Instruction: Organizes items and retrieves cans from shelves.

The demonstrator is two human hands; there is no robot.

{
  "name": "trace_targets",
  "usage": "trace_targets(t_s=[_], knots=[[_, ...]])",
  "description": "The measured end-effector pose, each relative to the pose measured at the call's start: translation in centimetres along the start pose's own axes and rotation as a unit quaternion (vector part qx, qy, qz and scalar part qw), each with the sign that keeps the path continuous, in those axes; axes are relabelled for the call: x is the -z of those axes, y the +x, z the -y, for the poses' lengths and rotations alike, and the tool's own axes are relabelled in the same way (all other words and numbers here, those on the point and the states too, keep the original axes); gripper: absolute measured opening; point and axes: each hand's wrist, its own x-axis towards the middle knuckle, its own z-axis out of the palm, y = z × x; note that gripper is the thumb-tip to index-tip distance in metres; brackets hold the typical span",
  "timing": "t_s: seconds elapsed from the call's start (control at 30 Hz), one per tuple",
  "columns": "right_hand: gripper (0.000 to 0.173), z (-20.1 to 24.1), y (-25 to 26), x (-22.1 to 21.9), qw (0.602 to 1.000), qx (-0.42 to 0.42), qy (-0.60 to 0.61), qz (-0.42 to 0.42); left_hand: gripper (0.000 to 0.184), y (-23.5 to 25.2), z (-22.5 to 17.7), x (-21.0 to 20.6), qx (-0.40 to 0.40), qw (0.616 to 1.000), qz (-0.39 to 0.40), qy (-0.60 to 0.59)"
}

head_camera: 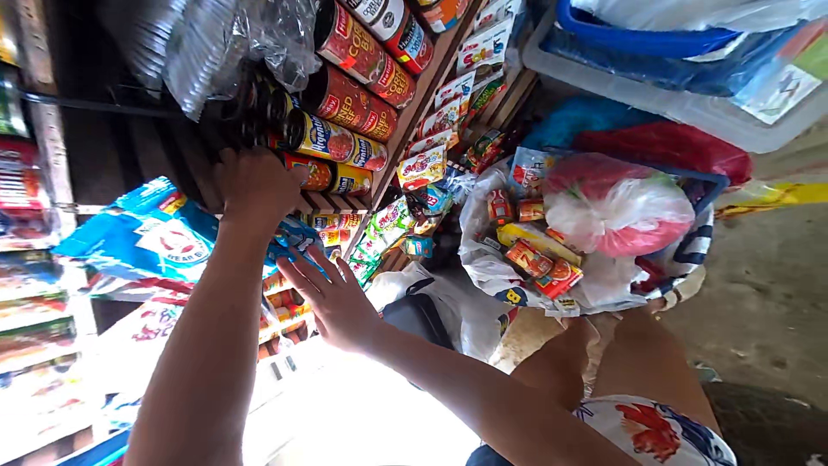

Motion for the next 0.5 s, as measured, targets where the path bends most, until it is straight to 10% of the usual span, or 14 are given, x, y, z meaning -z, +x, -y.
trace_targets(t_s=[0.5], knots=[[0.103,-0.5,-0.4,2.1,1.000,-0.006,0.025,0.019,0.061,-5.0,1.4,0.4,-0.165,0.978,-0.124,-0.020]])
